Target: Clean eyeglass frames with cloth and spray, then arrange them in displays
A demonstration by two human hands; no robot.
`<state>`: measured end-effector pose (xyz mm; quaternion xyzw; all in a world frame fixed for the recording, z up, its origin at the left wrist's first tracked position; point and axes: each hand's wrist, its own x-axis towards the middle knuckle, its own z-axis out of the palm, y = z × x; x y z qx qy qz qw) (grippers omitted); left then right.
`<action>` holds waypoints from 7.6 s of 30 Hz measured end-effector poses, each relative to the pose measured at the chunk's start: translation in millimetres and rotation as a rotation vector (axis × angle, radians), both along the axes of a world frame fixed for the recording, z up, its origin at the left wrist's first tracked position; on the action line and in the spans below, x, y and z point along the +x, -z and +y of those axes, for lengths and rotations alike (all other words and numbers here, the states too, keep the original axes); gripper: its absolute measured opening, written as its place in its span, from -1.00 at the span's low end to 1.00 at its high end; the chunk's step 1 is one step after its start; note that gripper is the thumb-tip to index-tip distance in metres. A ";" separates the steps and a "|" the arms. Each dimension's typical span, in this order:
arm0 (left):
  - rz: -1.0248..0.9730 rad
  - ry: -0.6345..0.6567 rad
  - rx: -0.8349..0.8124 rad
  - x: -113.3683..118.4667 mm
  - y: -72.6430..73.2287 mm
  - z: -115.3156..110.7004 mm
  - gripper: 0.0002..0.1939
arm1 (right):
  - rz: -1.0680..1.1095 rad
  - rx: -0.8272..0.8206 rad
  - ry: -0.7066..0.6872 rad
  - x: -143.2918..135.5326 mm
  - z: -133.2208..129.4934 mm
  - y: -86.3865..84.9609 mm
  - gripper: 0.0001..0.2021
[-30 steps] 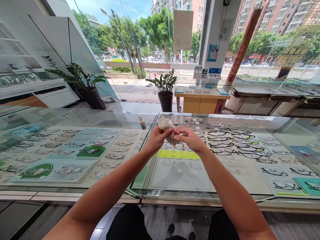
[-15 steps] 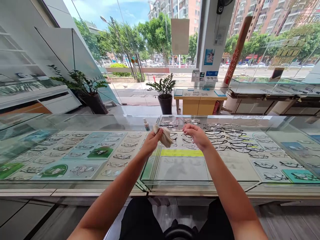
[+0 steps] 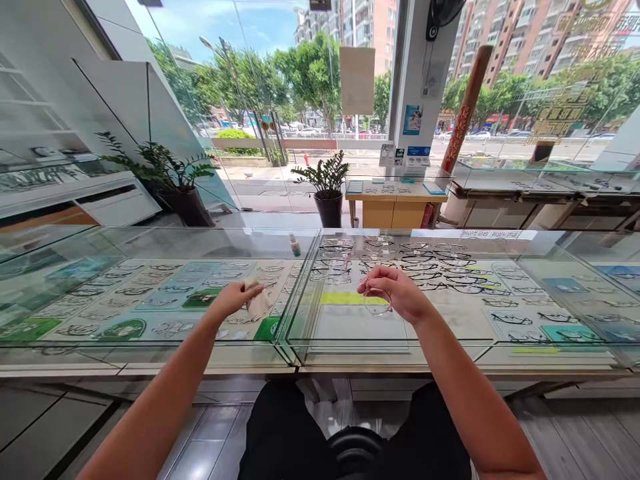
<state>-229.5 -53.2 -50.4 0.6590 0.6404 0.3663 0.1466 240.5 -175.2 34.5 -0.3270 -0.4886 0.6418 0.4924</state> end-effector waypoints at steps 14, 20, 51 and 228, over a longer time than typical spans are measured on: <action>0.148 -0.152 0.435 29.6 -17.7 -48.6 -0.30 | -0.147 -0.012 -0.079 -1.4 -24.9 -9.6 -0.74; 0.151 0.399 0.641 137.9 -68.8 -97.6 -0.40 | -0.277 0.106 -0.156 -13.2 0.3 -14.5 -0.82; -0.137 0.156 0.996 195.2 -189.9 33.3 -0.50 | -0.591 0.815 0.714 -41.5 109.0 -93.1 -0.44; -0.355 0.367 0.818 207.1 -144.4 109.1 -0.39 | -0.859 0.944 0.976 -36.3 148.6 -79.3 -0.57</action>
